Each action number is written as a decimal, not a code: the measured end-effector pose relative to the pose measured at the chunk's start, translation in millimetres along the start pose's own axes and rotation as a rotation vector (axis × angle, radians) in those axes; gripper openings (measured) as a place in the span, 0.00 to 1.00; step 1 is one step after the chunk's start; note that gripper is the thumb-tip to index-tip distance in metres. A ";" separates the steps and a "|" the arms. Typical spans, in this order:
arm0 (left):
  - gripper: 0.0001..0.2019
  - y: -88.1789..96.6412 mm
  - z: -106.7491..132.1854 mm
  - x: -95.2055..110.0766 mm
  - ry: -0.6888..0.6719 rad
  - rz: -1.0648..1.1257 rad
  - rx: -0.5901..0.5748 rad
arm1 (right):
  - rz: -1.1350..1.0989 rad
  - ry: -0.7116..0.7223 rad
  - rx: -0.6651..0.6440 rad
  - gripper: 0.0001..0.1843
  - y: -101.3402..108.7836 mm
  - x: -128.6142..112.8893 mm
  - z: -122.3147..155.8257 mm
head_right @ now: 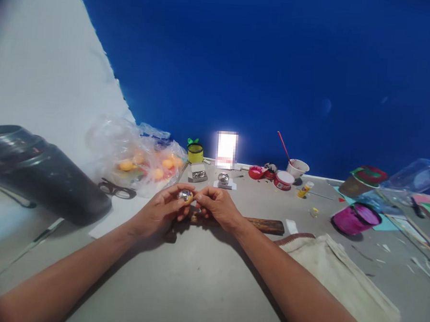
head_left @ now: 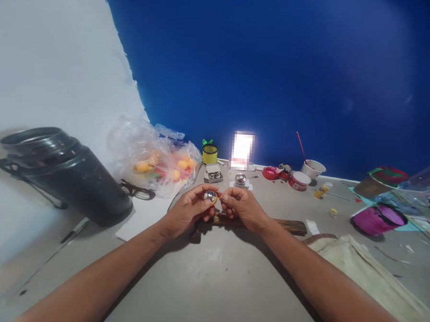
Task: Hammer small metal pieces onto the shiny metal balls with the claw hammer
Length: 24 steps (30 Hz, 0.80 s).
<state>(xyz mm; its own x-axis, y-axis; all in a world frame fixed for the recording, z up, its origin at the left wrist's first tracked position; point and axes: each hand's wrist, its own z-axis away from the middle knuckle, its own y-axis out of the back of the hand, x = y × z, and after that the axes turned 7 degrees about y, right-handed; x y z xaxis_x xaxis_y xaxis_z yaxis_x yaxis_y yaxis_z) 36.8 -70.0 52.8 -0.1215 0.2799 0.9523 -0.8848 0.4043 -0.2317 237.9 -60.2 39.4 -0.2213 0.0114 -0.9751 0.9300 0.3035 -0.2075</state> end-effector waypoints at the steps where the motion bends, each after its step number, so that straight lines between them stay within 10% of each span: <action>1: 0.25 1.2 0.0 -1.4 -0.006 -0.004 -0.002 | -0.011 -0.004 -0.018 0.26 0.4 1.4 -0.2; 24: 0.25 2.4 0.4 -16.4 -0.032 -0.089 0.036 | 0.007 -0.017 -0.167 0.25 5.7 7.3 -1.0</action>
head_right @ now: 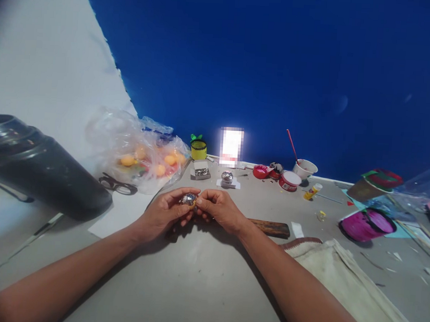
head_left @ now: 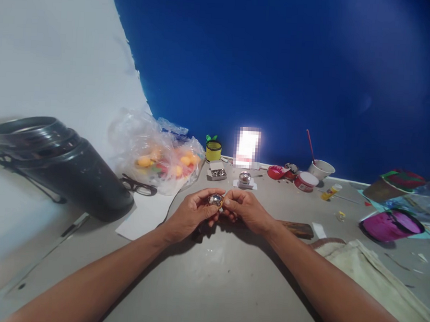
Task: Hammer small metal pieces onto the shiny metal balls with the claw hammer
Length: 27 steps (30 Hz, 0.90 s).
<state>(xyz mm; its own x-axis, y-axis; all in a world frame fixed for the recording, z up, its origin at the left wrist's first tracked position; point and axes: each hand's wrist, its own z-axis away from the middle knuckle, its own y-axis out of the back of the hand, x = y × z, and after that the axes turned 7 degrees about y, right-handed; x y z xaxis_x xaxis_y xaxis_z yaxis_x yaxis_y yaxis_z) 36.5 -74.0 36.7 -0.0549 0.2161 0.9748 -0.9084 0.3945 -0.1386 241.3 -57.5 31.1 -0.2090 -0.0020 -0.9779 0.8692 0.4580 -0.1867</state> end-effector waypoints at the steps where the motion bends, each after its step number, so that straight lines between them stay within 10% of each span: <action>1: 0.25 0.1 0.1 -0.2 0.000 -0.008 -0.004 | 0.000 0.005 -0.009 0.25 0.2 0.0 -0.1; 21: 0.26 -6.0 -0.7 4.5 -0.005 0.133 -0.051 | 0.043 0.061 -0.050 0.30 9.3 7.2 -2.4; 27: 0.25 4.2 -3.4 12.0 -0.059 0.312 -0.001 | 0.929 0.115 -0.026 0.19 0.6 -7.5 5.0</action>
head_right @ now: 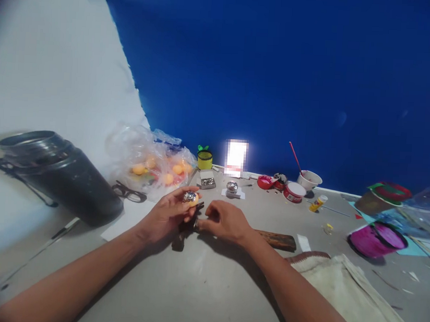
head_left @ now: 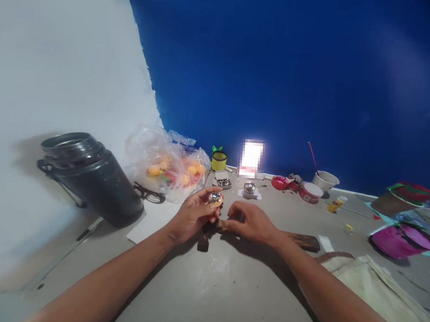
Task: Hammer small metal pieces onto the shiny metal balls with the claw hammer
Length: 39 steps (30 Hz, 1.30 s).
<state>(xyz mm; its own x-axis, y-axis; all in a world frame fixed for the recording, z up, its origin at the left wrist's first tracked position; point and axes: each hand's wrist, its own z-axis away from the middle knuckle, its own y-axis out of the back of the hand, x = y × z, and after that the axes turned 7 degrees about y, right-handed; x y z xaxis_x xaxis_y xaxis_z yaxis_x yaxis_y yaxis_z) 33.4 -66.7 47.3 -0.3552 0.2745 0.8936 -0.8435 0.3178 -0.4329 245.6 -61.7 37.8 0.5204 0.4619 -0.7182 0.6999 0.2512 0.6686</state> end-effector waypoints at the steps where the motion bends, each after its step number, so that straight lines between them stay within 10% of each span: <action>1: 0.26 1.3 -0.4 1.5 -0.013 -0.013 0.008 | 0.177 0.023 -0.059 0.19 -0.9 -2.9 1.3; 9: 0.22 15.9 -10.8 8.3 -0.150 -0.162 0.236 | 0.602 0.117 -0.141 0.09 1.2 -5.8 4.7; 17: 0.22 23.8 -19.7 -3.3 -0.141 -0.285 0.252 | 0.787 0.500 0.650 0.11 23.4 2.4 4.4; 39: 0.20 12.2 -11.8 -5.2 -0.090 -0.390 0.228 | 0.693 0.290 0.439 0.13 14.7 -9.3 8.9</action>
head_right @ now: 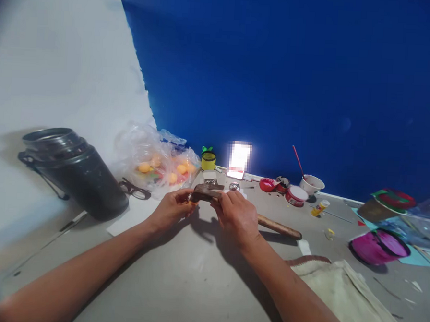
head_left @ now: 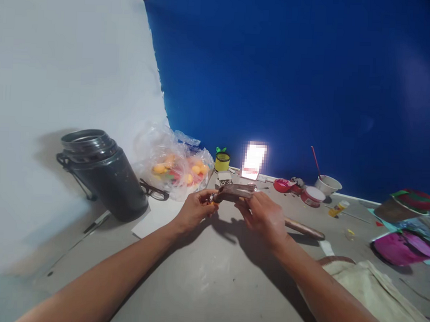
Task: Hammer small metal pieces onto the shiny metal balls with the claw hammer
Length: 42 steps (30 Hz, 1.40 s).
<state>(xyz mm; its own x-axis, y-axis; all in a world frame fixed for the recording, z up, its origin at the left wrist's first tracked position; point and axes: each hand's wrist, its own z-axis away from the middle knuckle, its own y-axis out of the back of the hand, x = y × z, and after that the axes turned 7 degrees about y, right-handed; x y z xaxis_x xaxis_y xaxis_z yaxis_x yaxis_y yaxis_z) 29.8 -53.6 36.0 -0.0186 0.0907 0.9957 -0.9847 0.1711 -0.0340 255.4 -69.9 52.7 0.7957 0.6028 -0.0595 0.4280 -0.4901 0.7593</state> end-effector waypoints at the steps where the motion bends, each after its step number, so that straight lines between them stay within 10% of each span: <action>1: 0.20 0.1 -0.4 -1.0 0.003 0.002 0.001 | -0.021 -0.010 -0.028 0.12 0.3 1.0 -0.3; 9: 0.22 7.2 -8.0 -4.2 -0.034 0.092 0.118 | -0.386 -0.241 -0.374 0.08 15.0 2.7 -11.5; 15: 0.21 7.6 -8.0 -2.8 -0.034 0.078 0.162 | -0.339 -0.161 -0.652 0.06 2.4 -14.8 -4.5; 27: 0.15 6.7 -9.7 -5.2 0.104 0.184 0.068 | -0.200 0.013 -0.618 0.15 -19.9 -29.5 5.6; 36: 0.05 -9.5 -71.8 41.5 -0.308 -0.908 0.139 | -0.144 0.040 -0.581 0.20 -29.8 -30.8 9.5; 42: 0.08 -28.8 -116.1 47.7 -0.203 -1.286 0.053 | -0.165 0.044 -0.571 0.22 -28.1 -30.5 7.4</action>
<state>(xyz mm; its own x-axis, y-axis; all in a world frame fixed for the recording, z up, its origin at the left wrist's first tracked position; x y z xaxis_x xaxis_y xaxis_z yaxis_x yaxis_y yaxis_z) 77.3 59.7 74.4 0.9159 -0.2577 0.3077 -0.3222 -0.0150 0.9465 222.3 -79.2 28.4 0.7142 0.6739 -0.1890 0.2367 0.0216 0.9713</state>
